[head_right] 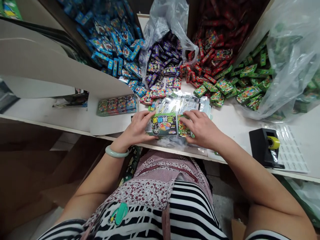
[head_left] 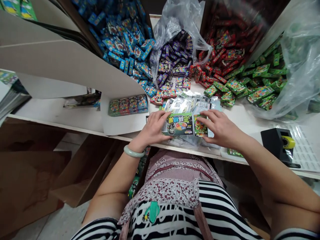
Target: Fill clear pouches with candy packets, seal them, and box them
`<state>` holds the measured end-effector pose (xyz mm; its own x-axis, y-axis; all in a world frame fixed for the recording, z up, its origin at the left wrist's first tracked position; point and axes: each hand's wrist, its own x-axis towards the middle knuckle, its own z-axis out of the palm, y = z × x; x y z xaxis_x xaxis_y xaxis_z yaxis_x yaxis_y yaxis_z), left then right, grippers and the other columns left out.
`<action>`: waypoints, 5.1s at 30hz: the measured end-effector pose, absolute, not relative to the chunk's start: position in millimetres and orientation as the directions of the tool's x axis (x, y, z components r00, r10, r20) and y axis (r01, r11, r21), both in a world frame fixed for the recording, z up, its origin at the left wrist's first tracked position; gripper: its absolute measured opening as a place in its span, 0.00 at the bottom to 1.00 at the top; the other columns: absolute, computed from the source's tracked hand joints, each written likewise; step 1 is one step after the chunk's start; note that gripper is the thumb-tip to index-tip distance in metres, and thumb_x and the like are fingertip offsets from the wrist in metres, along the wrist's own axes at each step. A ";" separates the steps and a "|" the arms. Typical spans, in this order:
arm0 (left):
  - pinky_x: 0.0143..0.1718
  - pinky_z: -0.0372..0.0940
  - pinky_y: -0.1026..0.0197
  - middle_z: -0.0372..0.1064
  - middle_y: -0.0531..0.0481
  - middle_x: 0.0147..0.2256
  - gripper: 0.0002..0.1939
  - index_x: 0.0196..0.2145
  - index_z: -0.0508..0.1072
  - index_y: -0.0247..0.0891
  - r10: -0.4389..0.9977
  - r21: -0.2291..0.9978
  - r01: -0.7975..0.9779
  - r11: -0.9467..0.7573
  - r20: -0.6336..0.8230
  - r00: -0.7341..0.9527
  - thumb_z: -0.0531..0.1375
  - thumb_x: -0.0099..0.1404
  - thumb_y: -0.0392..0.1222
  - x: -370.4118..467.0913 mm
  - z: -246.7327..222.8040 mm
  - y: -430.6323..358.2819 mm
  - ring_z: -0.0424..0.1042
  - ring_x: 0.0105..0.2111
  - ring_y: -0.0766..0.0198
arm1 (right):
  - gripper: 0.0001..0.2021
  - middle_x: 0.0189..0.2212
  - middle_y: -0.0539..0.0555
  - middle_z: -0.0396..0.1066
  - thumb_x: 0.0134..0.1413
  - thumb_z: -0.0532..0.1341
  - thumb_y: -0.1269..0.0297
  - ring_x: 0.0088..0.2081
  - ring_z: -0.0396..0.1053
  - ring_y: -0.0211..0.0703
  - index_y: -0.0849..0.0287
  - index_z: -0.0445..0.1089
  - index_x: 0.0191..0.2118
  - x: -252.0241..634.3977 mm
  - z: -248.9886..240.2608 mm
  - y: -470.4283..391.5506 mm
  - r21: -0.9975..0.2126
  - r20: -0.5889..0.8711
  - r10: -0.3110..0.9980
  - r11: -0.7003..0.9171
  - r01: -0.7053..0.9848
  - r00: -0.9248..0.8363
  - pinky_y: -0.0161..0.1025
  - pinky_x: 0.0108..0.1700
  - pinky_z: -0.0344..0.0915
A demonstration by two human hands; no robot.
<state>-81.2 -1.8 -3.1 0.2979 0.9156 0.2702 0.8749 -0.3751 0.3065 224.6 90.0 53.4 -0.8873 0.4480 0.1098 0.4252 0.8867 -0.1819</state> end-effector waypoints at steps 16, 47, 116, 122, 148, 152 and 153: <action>0.61 0.60 0.40 0.55 0.35 0.58 0.52 0.67 0.49 0.41 0.901 0.370 0.821 -0.435 0.194 0.389 0.70 0.54 0.56 -70.9 -1.3 0.4 0.59 0.59 0.42 | 0.30 0.61 0.64 0.64 0.54 0.64 0.58 0.59 0.63 0.61 0.55 0.64 0.63 238.1 53.6 111.8 -0.367 0.068 0.350 0.879 0.303 -0.934 0.61 0.58 0.63; 0.60 0.62 0.38 0.58 0.37 0.55 0.52 0.66 0.52 0.42 0.932 0.431 0.840 -0.328 0.291 0.215 0.71 0.52 0.58 -60.0 -13.9 3.0 0.62 0.57 0.42 | 0.19 0.49 0.58 0.76 0.65 0.53 0.57 0.55 0.69 0.52 0.55 0.65 0.58 222.2 29.3 103.7 -0.617 0.293 0.746 0.626 0.478 -0.599 0.54 0.60 0.62; 0.58 0.62 0.42 0.60 0.35 0.56 0.54 0.69 0.51 0.38 0.887 0.328 0.851 -0.411 0.358 0.291 0.69 0.53 0.62 -77.9 -16.1 -8.5 0.63 0.57 0.42 | 0.29 0.62 0.64 0.64 0.50 0.64 0.66 0.58 0.63 0.63 0.56 0.65 0.60 221.2 69.5 97.4 -0.233 0.033 0.370 0.906 0.353 -0.928 0.60 0.56 0.64; 0.58 0.62 0.41 0.61 0.35 0.55 0.52 0.67 0.53 0.38 0.906 0.422 0.805 -0.417 0.269 0.328 0.68 0.53 0.64 -70.6 -15.7 -7.5 0.63 0.56 0.43 | 0.30 0.62 0.62 0.62 0.49 0.66 0.65 0.61 0.62 0.62 0.53 0.66 0.60 221.4 66.9 103.8 -0.332 -0.023 0.367 0.874 0.353 -0.930 0.61 0.60 0.63; 0.63 0.59 0.37 0.59 0.35 0.59 0.53 0.66 0.59 0.43 0.983 0.903 0.388 -0.184 0.174 0.061 0.67 0.49 0.71 -95.0 -10.3 -14.1 0.62 0.61 0.41 | 0.19 0.54 0.66 0.72 0.57 0.59 0.65 0.57 0.68 0.57 0.63 0.72 0.53 52.1 18.5 325.9 -0.386 0.153 0.720 0.674 0.629 -0.677 0.54 0.61 0.62; 0.63 0.56 0.35 0.55 0.36 0.64 0.59 0.66 0.60 0.45 0.990 0.993 -0.048 -0.109 0.112 0.085 0.62 0.43 0.80 -106.6 -38.8 -11.8 0.59 0.64 0.36 | 0.23 0.57 0.68 0.69 0.57 0.59 0.65 0.59 0.66 0.57 0.66 0.68 0.57 -19.3 18.6 393.0 -0.442 0.234 0.813 0.577 0.687 -0.533 0.54 0.62 0.60; 0.64 0.55 0.35 0.54 0.37 0.65 0.59 0.66 0.60 0.46 0.991 0.989 -0.108 -0.100 0.110 0.083 0.63 0.42 0.79 -109.7 -44.3 -10.3 0.58 0.65 0.35 | 0.24 0.57 0.69 0.69 0.56 0.59 0.64 0.59 0.66 0.56 0.68 0.67 0.57 -33.7 19.8 409.1 -0.487 0.251 0.846 0.531 0.694 -0.471 0.52 0.62 0.60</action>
